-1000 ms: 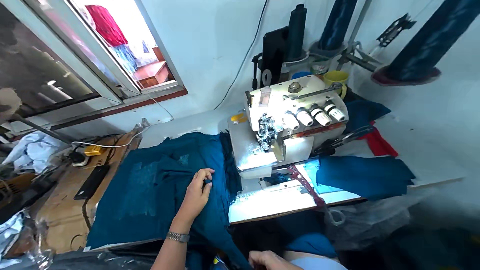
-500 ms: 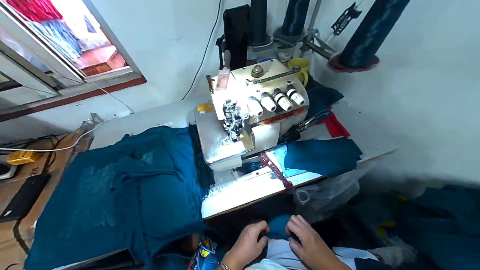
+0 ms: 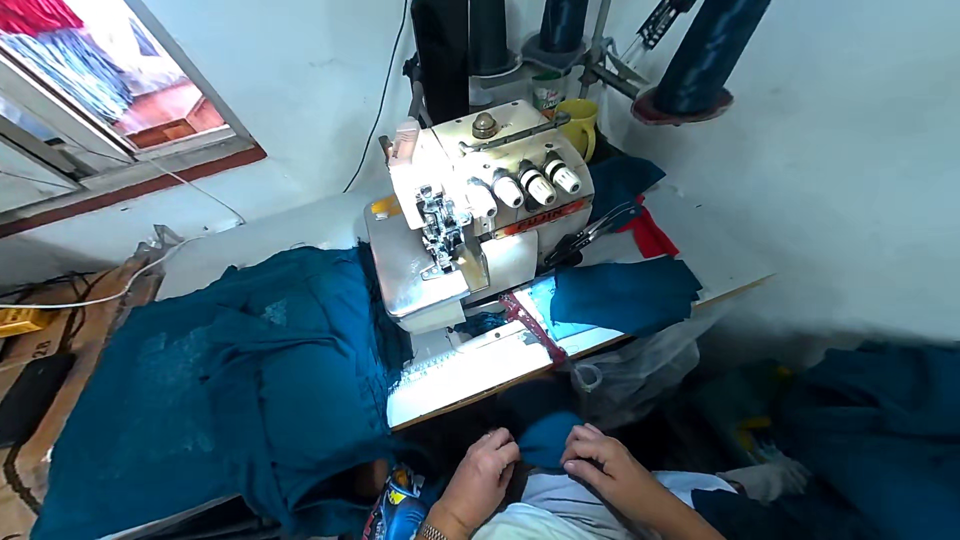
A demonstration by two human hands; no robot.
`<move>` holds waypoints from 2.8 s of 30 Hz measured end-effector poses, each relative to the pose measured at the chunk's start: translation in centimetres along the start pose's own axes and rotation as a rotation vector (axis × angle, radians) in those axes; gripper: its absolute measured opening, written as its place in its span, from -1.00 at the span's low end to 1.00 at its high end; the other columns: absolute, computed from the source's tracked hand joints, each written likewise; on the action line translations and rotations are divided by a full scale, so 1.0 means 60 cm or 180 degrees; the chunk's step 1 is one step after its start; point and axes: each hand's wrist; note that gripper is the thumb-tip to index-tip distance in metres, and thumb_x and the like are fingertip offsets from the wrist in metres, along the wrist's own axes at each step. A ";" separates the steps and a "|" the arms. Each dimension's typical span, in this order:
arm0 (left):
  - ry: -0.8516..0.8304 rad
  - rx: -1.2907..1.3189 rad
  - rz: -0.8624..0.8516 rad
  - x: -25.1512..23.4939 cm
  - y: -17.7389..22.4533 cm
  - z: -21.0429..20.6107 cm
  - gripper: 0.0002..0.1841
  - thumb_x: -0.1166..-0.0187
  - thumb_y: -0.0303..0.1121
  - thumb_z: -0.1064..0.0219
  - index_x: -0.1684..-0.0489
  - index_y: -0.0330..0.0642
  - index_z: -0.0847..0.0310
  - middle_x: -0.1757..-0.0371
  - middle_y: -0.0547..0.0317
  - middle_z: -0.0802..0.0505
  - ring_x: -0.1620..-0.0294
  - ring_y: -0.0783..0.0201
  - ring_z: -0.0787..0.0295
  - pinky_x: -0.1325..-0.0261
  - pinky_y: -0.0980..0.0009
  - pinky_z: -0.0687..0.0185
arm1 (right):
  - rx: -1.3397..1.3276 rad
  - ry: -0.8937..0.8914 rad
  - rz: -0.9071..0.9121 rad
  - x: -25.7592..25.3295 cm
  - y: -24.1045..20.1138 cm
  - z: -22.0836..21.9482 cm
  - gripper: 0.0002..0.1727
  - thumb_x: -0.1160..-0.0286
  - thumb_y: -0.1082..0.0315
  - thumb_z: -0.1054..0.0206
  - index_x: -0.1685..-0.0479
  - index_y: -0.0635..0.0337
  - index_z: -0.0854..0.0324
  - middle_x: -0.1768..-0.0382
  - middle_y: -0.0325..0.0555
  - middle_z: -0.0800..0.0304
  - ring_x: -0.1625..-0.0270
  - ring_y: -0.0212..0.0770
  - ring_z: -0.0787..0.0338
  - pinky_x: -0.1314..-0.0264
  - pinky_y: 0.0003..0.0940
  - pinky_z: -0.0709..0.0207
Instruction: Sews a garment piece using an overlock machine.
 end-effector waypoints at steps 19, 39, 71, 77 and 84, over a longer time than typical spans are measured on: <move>-0.0726 0.0870 0.0213 -0.020 0.021 -0.010 -0.78 -0.68 -0.38 -0.24 0.16 -0.35 -0.76 0.07 -0.14 -0.82 -0.14 -0.01 -0.73 -0.44 0.16 -0.51 | -0.0184 -0.0379 -0.0411 -0.005 -0.012 0.007 -0.79 -0.60 0.31 -0.26 0.14 0.26 -0.74 0.18 0.02 -0.70 0.02 -0.11 -0.66 -0.19 -0.21 -0.49; -0.0396 0.0492 0.1371 -0.074 0.007 0.060 -0.64 -0.81 -0.27 -0.09 -0.13 -0.25 -0.80 -0.15 -0.01 -0.89 -0.30 0.18 -0.78 -0.52 0.18 -0.51 | 0.1335 0.0624 -0.0428 0.008 -0.045 -0.051 -0.78 -0.33 0.12 -0.53 0.17 0.01 -0.84 -0.48 0.18 -0.59 -0.53 0.35 -0.53 -0.42 0.40 -0.40; 0.0974 0.0649 0.0625 0.004 0.151 0.388 -0.75 -0.77 -0.22 -0.16 0.07 -0.06 -0.79 0.20 0.48 -0.83 0.19 0.69 -0.69 0.08 0.66 -0.64 | 0.0493 0.0596 -0.0104 -0.030 -0.121 0.001 -0.63 -0.47 0.12 -0.48 -0.01 0.25 -0.81 -0.09 0.22 -0.76 -0.21 0.23 -0.74 -0.27 0.23 -0.59; 0.0465 0.1178 0.0320 0.027 0.148 0.317 -0.83 -0.66 -0.39 -0.33 0.13 -0.35 -0.76 0.26 0.16 -0.87 0.29 0.57 -0.73 0.15 0.61 -0.68 | -0.1559 -0.0387 0.1240 -0.154 -0.264 -0.047 -0.47 -0.47 0.06 -0.51 -0.23 0.32 -0.65 -0.01 -0.07 -0.82 -0.12 -0.37 -0.75 -0.24 -0.39 -0.62; 0.0681 0.1165 0.1060 0.110 0.090 0.338 -0.90 -0.54 -0.44 -0.33 0.15 -0.23 -0.71 0.34 0.32 -0.80 0.36 0.58 -0.69 0.25 0.59 -0.65 | -0.1477 -0.0662 0.1094 -0.252 -0.341 -0.055 -0.78 -0.64 0.24 -0.34 0.20 0.25 -0.68 0.37 -0.28 -0.67 0.30 -0.57 -0.61 0.19 -0.64 -0.48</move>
Point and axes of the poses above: each hand's wrist, its own x-axis away from the middle knuckle, its own z-axis out of the back of the hand, y = z × x
